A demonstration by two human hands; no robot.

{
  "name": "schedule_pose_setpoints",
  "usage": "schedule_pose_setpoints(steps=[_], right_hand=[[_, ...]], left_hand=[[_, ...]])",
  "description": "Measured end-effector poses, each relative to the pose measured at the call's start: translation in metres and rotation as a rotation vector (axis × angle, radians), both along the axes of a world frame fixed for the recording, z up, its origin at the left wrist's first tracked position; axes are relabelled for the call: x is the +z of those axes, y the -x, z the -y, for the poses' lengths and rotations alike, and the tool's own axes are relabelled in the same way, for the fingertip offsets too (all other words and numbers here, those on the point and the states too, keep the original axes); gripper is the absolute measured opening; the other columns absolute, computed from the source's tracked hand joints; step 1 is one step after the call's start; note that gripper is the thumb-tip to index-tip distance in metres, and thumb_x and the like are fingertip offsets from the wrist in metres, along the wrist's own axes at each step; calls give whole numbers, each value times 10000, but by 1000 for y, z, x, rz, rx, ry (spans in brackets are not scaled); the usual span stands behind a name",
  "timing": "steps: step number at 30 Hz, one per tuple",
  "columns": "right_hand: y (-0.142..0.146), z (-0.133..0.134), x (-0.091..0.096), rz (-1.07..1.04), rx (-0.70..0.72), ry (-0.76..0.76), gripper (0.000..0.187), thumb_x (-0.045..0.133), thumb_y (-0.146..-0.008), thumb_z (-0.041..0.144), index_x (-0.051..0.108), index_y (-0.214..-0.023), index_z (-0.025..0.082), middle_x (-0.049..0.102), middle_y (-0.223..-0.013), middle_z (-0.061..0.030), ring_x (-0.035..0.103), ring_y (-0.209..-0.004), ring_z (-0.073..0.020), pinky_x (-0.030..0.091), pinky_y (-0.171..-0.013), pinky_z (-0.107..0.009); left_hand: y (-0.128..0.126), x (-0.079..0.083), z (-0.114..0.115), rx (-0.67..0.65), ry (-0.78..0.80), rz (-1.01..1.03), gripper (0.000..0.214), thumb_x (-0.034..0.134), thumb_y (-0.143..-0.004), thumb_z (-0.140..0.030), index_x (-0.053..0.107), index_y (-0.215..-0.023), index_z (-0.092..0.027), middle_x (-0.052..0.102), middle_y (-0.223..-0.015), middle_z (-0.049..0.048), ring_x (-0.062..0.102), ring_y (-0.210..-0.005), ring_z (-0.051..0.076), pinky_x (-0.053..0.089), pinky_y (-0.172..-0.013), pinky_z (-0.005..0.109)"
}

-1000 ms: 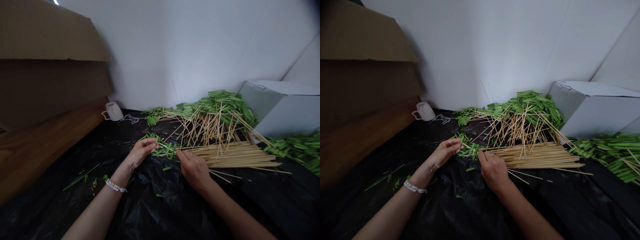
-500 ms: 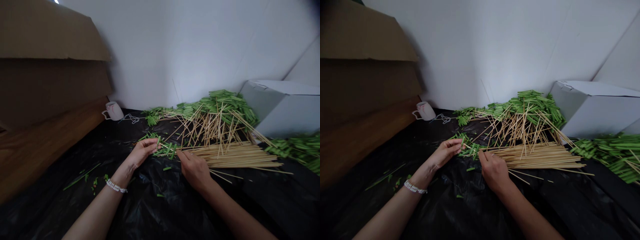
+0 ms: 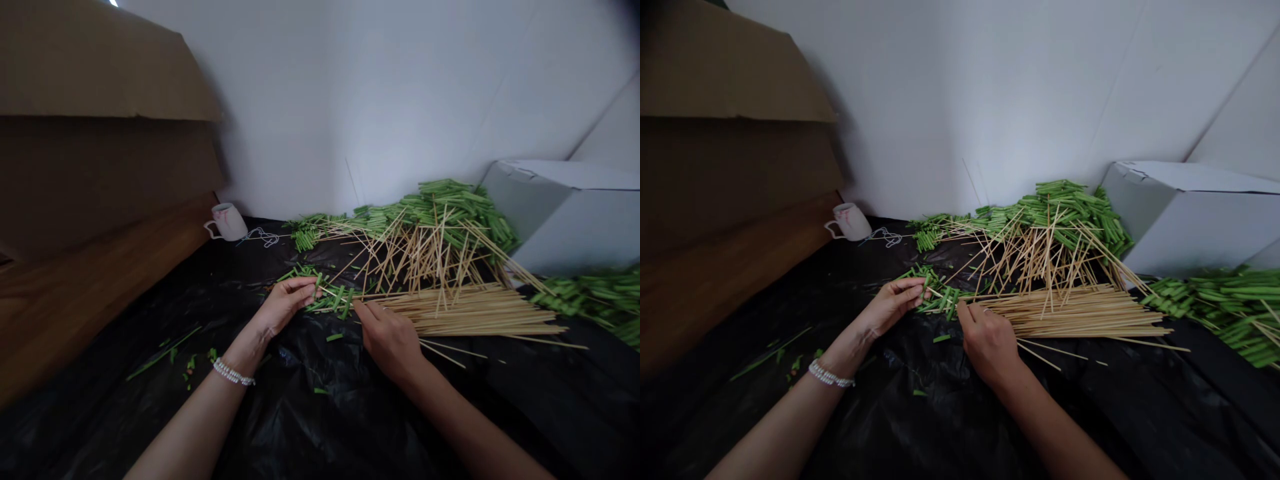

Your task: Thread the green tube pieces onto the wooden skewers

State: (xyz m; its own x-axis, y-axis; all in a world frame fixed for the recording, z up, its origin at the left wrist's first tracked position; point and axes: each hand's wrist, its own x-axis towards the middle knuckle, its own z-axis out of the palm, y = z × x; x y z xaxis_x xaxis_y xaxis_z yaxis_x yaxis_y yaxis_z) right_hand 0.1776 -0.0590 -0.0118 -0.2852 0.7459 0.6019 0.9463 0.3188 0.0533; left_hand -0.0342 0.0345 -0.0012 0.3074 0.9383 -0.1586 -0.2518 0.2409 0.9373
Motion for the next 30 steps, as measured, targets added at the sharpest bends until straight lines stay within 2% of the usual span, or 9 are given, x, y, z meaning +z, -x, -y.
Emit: schedule_pose_setpoints(steps=[12, 18, 24, 30], right_hand=[[3, 2, 0, -17, 20, -9, 315, 472, -843, 72, 664, -1074, 166, 642, -754, -5, 560, -626, -121, 334, -574, -269], [3, 2, -1, -29, 28, 3, 325, 464, -842, 77, 657, -1087, 170, 649, -770, -7, 555, -627, -116, 344, -565, -268], [3, 2, -1, -35, 33, -20, 333, 459, -851, 88, 651, -1112, 163, 663, -799, -22, 558, -639, -122, 355, -573, -264], [4, 2, -3, -55, 37, -22, 325, 450, -851, 86, 652, -1093, 164, 659, -784, -15, 559, -642, -117, 361, -577, -255]], left_hand=[[-1, 1, 2, 16, 28, -31, 339, 900, -531, -233, 766, -828, -138, 744, -757, 53, 675, -719, 132, 499, -726, 241], [-4, 2, 3, 14, 33, -6, 331, 886, -567, -217, 750, -858, -135, 730, -761, 44, 667, -717, 117, 492, -671, 203], [-4, 2, 3, -19, 62, 16, 240, 864, -613, -225, 725, -774, -115, 697, -715, 40, 624, -643, 85, 478, -604, 170], [-4, 3, 4, -49, 114, 37, 244, 868, -606, -216, 722, -768, -108, 685, -680, 38, 599, -592, 73, 470, -564, 163]])
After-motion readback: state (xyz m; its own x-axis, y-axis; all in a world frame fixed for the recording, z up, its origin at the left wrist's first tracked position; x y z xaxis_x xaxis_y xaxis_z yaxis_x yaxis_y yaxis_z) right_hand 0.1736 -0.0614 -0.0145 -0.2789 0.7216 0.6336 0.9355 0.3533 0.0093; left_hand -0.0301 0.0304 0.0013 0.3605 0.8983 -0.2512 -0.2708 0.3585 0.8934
